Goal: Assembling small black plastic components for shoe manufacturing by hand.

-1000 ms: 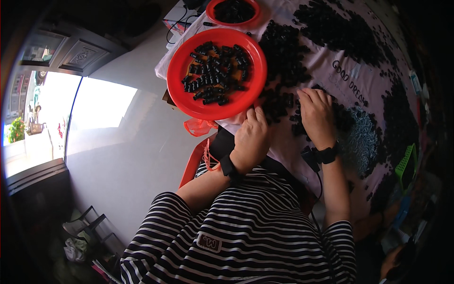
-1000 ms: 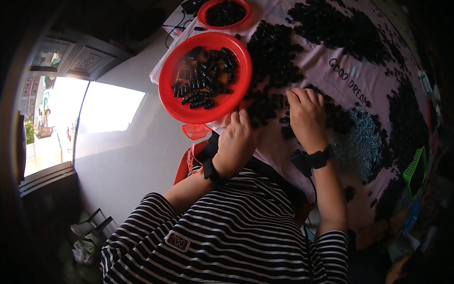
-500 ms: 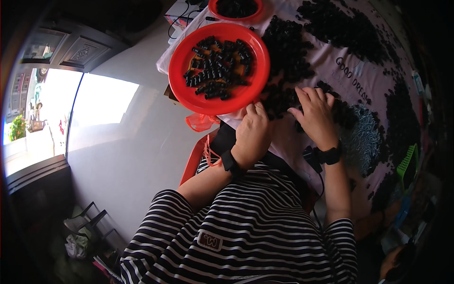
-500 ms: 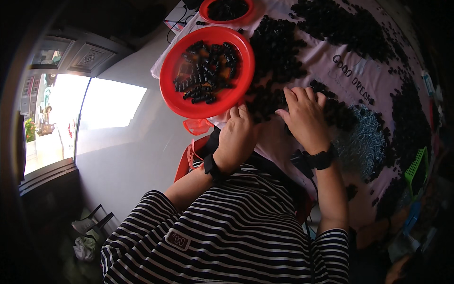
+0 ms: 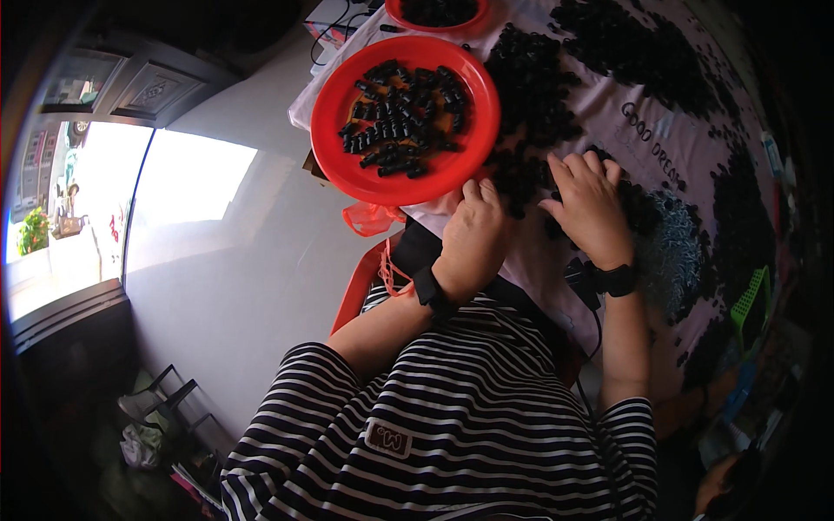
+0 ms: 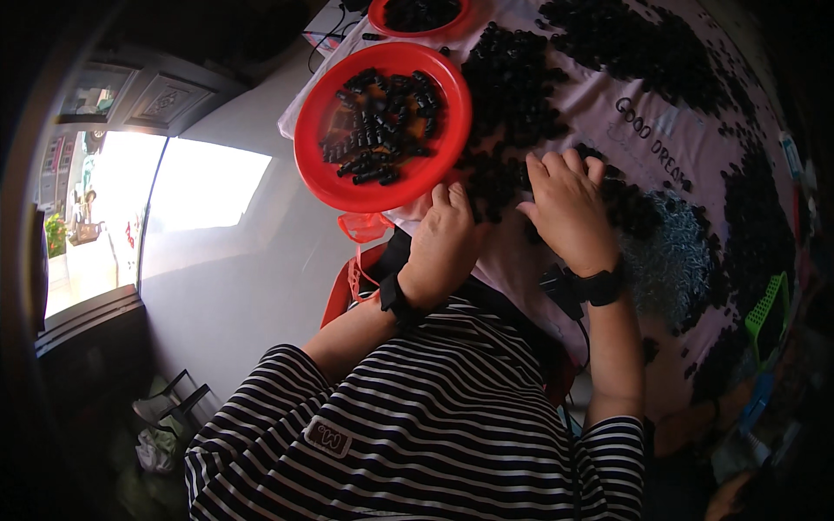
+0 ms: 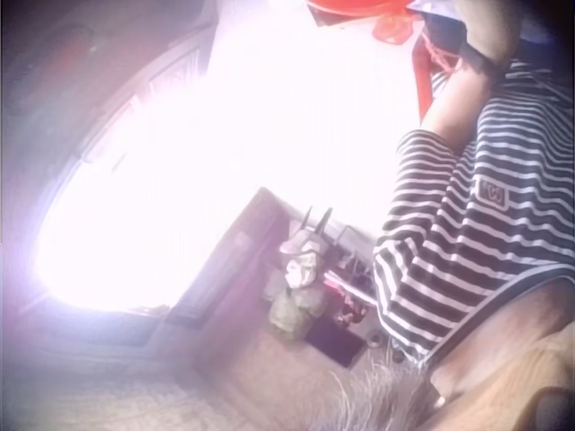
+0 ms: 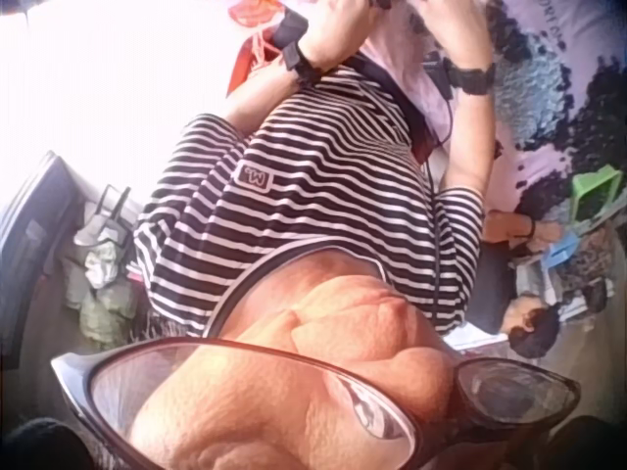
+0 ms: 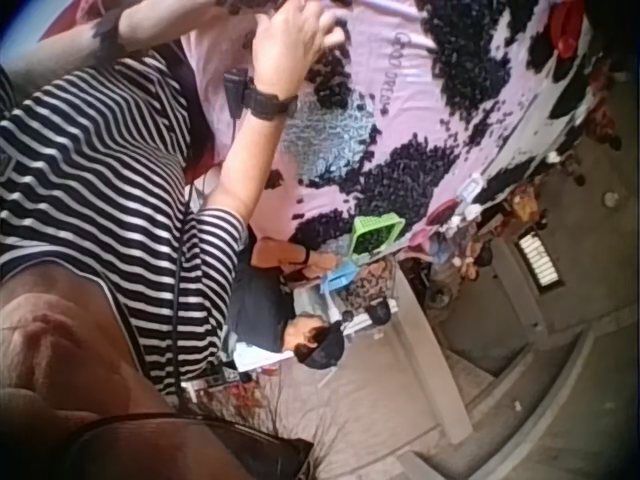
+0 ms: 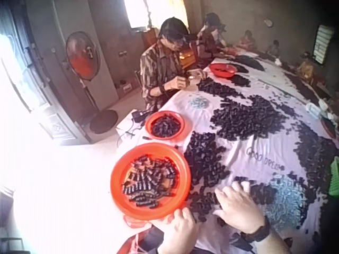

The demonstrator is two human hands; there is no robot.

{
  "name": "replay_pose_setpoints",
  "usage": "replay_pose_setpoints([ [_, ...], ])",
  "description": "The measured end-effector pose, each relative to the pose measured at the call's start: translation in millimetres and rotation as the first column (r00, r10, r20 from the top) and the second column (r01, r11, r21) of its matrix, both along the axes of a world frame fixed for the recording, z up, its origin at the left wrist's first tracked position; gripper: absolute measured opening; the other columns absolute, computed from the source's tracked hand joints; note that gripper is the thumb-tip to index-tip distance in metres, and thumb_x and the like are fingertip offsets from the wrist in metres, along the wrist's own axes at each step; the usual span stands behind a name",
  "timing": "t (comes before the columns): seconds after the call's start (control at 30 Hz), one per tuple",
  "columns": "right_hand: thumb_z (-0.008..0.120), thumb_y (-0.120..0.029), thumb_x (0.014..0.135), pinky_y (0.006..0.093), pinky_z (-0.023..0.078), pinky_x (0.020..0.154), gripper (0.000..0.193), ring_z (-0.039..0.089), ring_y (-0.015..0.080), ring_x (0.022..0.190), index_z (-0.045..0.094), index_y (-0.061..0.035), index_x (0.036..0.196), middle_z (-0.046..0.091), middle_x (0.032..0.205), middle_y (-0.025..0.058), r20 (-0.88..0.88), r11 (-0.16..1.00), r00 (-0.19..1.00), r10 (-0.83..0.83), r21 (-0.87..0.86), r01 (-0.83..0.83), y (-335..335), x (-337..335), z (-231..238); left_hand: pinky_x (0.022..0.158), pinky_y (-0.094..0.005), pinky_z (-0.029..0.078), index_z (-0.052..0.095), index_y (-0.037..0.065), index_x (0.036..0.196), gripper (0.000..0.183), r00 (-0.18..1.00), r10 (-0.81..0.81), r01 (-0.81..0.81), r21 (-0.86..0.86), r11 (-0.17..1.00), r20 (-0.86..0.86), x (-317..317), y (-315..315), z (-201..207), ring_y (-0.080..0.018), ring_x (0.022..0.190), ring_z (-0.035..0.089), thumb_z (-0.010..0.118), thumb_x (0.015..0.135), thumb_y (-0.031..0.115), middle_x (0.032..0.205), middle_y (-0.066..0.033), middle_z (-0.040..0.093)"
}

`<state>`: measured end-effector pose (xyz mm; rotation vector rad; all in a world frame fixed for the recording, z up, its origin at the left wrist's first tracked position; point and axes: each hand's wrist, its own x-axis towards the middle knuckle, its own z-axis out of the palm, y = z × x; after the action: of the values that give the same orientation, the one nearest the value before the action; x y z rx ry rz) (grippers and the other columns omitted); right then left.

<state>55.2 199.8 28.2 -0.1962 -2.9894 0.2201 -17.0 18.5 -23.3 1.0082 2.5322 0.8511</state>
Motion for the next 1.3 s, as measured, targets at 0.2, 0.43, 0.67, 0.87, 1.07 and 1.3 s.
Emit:
replay_pose_setpoints([
  [0.2,0.087,-0.019,0.074,0.0432,0.038,0.094,0.048,0.055,0.0272,0.106,0.067,-0.0051,0.116,0.062,0.106,0.0089,0.045,1.0,0.999,0.017,0.023,-0.018,-2.2,-11.9,-4.5,0.083,-0.0482,0.057,0.037,-0.018,0.136,0.073,0.998,0.019,-0.019,0.008,1.0,0.06,1.5,11.2,-2.3,-0.05,0.098,0.067,0.075,0.084,0.016,0.123,-0.0393,0.051],
  [0.43,0.079,-0.014,0.081,0.0422,0.039,0.093,0.042,0.061,0.0265,0.104,0.067,-0.0049,0.12,0.067,0.104,0.0095,0.063,0.989,0.998,0.03,-0.147,-0.02,19.2,-15.2,-15.8,0.084,-0.0493,0.057,0.033,-0.018,0.14,0.077,0.993,0.008,-0.017,0.075,0.997,0.115,-4.7,17.4,-1.5,-0.0511,0.098,0.067,0.074,0.083,0.013,0.121,-0.0403,0.052],
  [0.67,0.072,-0.009,0.088,0.0426,0.04,0.093,0.034,0.062,0.0274,0.106,0.067,-0.0035,0.12,0.067,0.105,0.0106,0.091,0.984,0.996,0.015,-0.177,0.001,22.0,-13.6,-10.1,0.084,-0.0488,0.057,0.034,-0.018,0.14,0.076,0.985,0.01,-0.03,0.113,0.993,0.175,-7.3,16.5,8.2,-0.0513,0.098,0.066,0.075,0.084,0.014,0.121,-0.0406,0.053],
  [0.87,0.074,-0.011,0.086,0.0438,0.041,0.092,0.03,0.063,0.0302,0.103,0.067,-0.0027,0.115,0.067,0.102,0.0132,0.051,0.991,0.999,0.002,-0.131,0.004,19.3,-17.3,-23.0,0.086,-0.0503,0.057,0.033,-0.018,0.141,0.078,0.983,0.006,-0.026,0.106,0.994,0.182,-8.6,23.6,11.6,-0.0532,0.101,0.065,0.076,0.085,0.014,0.123,-0.0416,0.052],
  [1.07,0.072,-0.007,0.086,0.0446,0.041,0.091,0.028,0.065,0.0316,0.101,0.066,-0.0021,0.113,0.067,0.1,0.0146,0.06,0.977,0.998,0.037,-0.21,-0.024,18.5,-18.1,-14.9,0.089,-0.0499,0.057,0.031,-0.019,0.143,0.077,0.986,0.015,-0.043,0.166,0.985,0.166,-12.7,34.3,4.8,-0.0546,0.103,0.065,0.073,0.086,0.01,0.128,-0.043,0.049],
  [1.3,0.062,0.004,0.084,0.0446,0.042,0.09,0.029,0.066,0.0341,0.097,0.066,-0.0009,0.112,0.067,0.1,0.017,-0.012,0.984,0.999,0.052,-0.169,-0.054,23.9,-24.7,-23.3,0.09,-0.0481,0.057,0.032,-0.02,0.144,0.075,0.999,-0.007,0.001,0.177,0.984,0.035,-21.8,53.3,2.3,-0.0527,0.103,0.066,0.072,0.087,0.007,0.127,-0.0419,0.05],
])
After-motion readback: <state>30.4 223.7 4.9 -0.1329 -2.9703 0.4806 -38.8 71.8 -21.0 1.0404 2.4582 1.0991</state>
